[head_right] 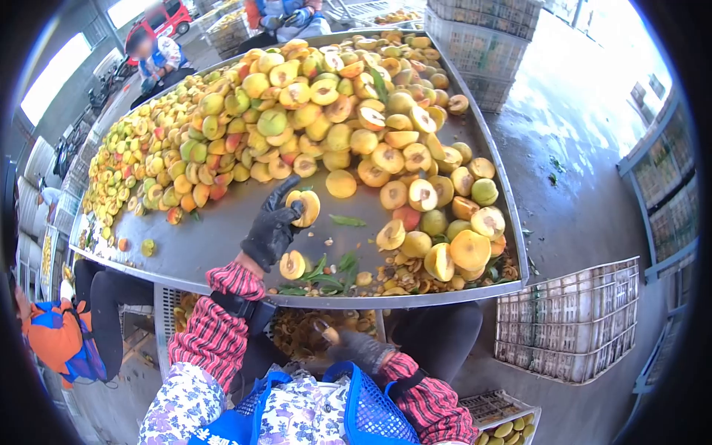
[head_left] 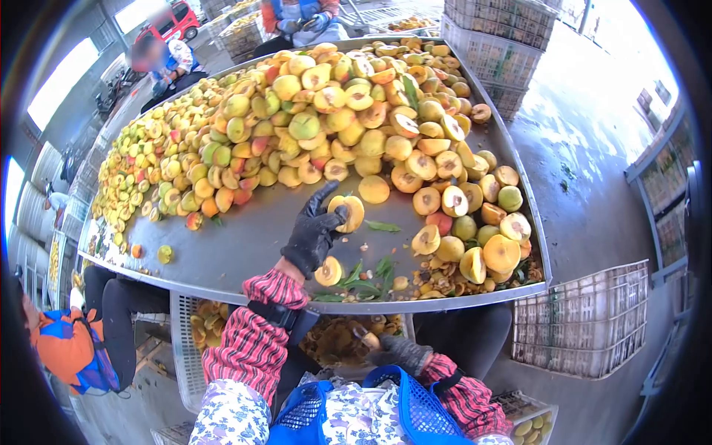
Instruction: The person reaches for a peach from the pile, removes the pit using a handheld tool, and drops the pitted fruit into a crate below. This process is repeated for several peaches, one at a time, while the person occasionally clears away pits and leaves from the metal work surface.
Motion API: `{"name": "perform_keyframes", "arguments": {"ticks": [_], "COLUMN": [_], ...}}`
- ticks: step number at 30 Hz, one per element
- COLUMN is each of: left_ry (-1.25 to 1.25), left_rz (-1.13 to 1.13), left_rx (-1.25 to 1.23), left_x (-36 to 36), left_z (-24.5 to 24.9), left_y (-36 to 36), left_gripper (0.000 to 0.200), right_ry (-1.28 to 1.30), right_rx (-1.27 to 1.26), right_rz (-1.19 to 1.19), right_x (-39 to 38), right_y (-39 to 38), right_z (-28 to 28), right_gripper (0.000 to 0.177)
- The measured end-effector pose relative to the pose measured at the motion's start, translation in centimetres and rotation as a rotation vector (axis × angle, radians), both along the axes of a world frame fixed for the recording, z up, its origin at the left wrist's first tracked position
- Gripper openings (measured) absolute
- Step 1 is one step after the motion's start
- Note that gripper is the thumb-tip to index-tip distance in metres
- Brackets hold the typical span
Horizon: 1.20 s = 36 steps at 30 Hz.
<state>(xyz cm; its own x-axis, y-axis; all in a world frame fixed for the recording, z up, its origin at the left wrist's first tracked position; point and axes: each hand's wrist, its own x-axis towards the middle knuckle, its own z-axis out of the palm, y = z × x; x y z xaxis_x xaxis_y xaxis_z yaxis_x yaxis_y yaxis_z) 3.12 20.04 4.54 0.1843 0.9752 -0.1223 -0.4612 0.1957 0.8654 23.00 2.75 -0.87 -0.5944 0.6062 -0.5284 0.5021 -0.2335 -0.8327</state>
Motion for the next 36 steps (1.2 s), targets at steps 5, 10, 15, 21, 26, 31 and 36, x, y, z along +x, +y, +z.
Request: {"name": "perform_keyframes", "arguments": {"ticks": [5,10,15,21,26,31,36], "left_ry": [-0.238,-0.263,0.099,-0.096,0.716,0.632,0.410], "left_rz": [-0.118,-0.106,-0.178,-0.151,-0.209,-0.425,-0.278], "left_rx": [-0.118,-0.154,-0.057,-0.156,0.562,0.522,0.205], "left_x": [-3.2,-2.6,-2.0,-1.9,-3.2,-3.1,-1.9], "left_z": [0.4,-0.2,1.3,-0.5,0.0,-0.6,-1.7], "left_y": [-6.1,-11.7,-15.1,-17.1,-17.9,-18.0,-19.2], "left_gripper": [0.035,0.036,0.035,0.036,0.047,0.064,0.054], "right_ry": [0.281,0.356,0.442,0.475,0.390,0.048,-0.026], "right_rx": [-0.126,-0.180,-0.034,-0.096,0.069,0.450,0.346], "right_rz": [-0.434,-0.604,-0.726,-0.788,-0.613,-0.181,-0.333], "right_x": [-0.5,-2.2,-3.9,-5.1,-4.4,-3.7,-3.8], "right_y": [-1.2,-1.6,-1.3,-1.8,-1.5,0.5,0.1], "right_z": [5.9,7.8,7.6,7.3,6.2,6.8,7.7], "right_gripper": [0.019,0.023,0.030,0.035,0.042,0.043,0.038]}}
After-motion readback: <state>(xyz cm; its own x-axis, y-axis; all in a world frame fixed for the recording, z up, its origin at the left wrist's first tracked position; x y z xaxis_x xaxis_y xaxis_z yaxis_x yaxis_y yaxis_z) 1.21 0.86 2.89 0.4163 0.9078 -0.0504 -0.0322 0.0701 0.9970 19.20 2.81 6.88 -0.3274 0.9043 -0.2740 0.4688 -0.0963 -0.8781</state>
